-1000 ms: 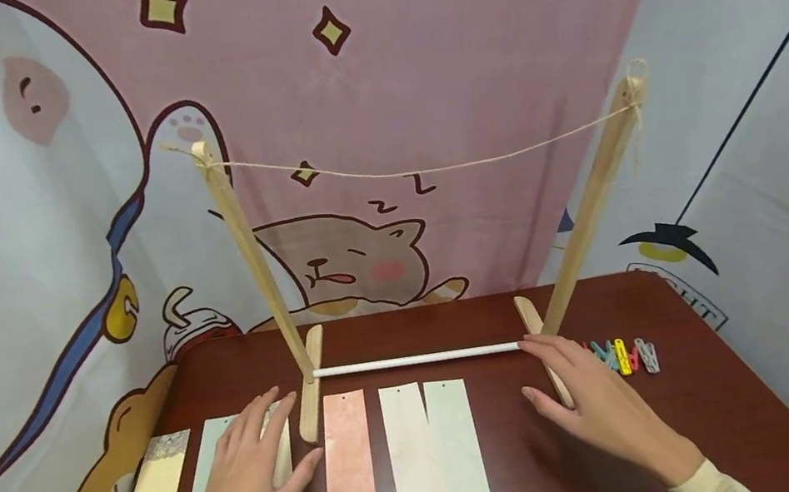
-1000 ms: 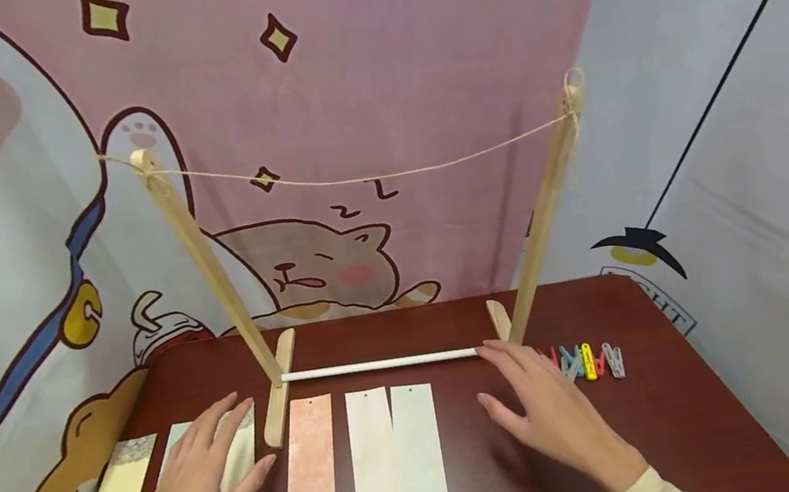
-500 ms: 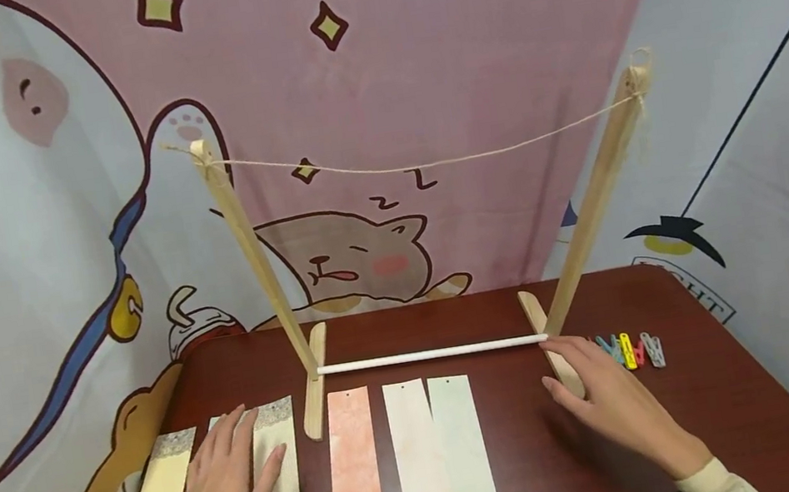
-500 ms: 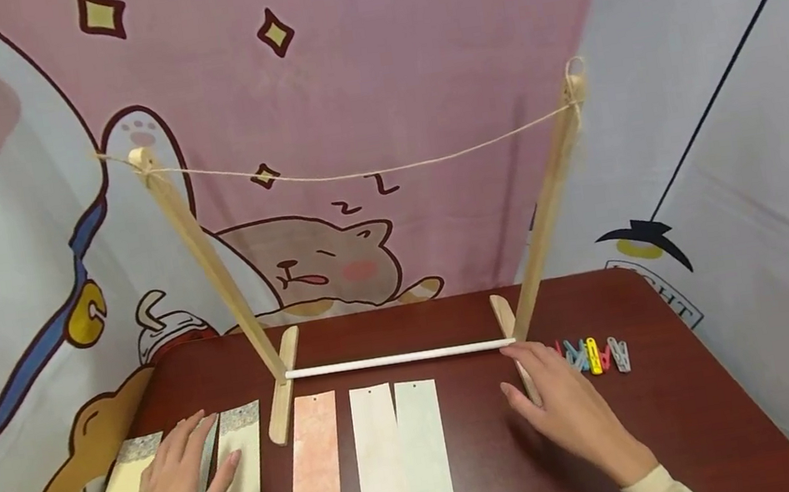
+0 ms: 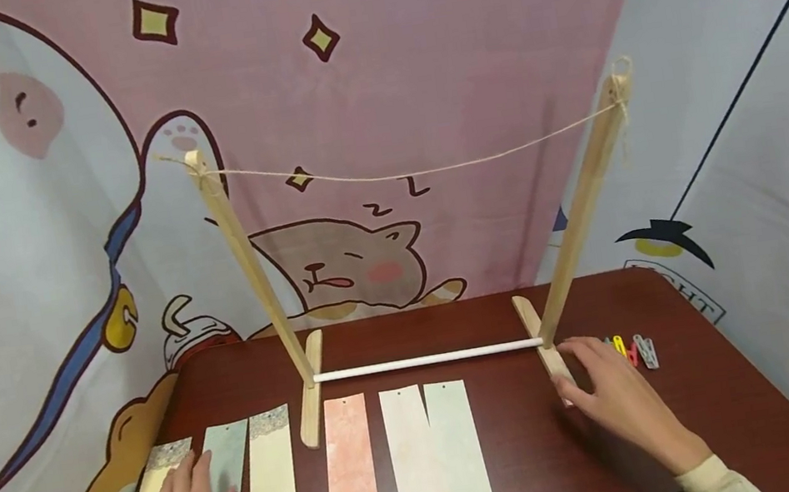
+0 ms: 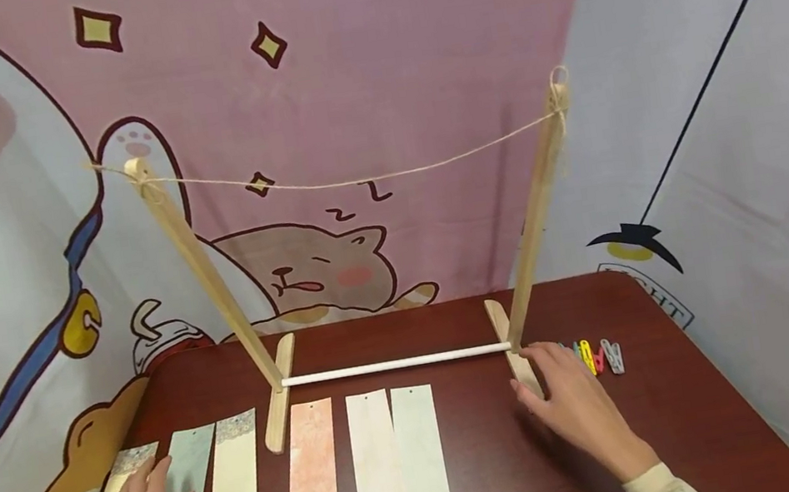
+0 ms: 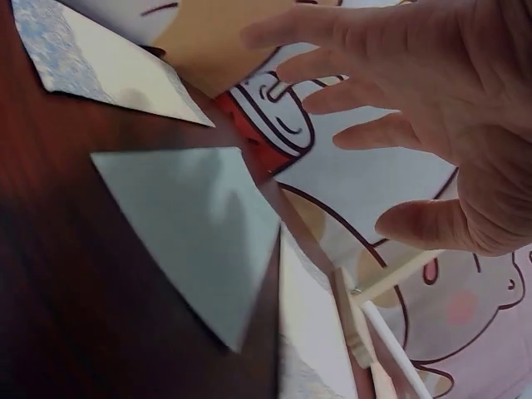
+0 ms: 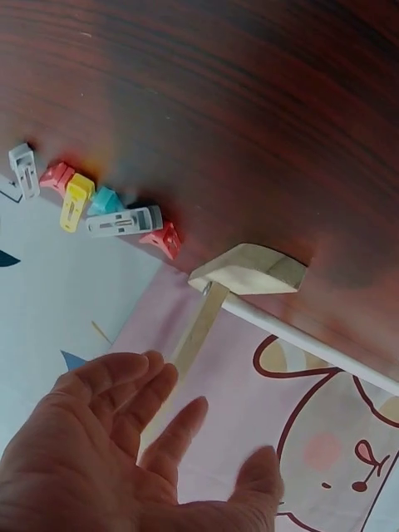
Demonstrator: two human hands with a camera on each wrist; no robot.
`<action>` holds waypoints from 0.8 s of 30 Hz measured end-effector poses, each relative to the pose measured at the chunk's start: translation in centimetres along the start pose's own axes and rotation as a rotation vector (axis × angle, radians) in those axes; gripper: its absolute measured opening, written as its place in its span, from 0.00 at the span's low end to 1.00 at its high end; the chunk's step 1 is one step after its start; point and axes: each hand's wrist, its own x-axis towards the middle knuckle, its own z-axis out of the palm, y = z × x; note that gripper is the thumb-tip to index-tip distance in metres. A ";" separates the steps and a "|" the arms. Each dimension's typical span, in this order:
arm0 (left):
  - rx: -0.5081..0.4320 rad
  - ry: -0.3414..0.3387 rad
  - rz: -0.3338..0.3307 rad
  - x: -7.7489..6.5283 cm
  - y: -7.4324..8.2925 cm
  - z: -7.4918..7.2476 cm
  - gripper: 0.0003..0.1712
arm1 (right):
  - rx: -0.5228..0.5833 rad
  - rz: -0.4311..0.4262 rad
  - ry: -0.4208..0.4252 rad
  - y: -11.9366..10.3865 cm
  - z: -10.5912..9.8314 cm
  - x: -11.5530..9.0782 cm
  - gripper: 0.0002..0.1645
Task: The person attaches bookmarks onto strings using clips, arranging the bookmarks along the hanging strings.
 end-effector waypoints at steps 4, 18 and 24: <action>-0.019 -0.004 -0.059 0.2 -1.1 0.3 0.43 | -0.019 -0.010 0.027 0.7 0.2 0.1 0.22; -0.034 -0.070 -0.258 0.7 -4.4 0.3 0.49 | -0.074 0.106 -0.052 2.9 1.3 -0.3 0.32; -0.055 -0.098 -0.274 0.8 -4.9 0.0 0.50 | -0.099 0.168 -0.127 3.9 1.2 -0.2 0.29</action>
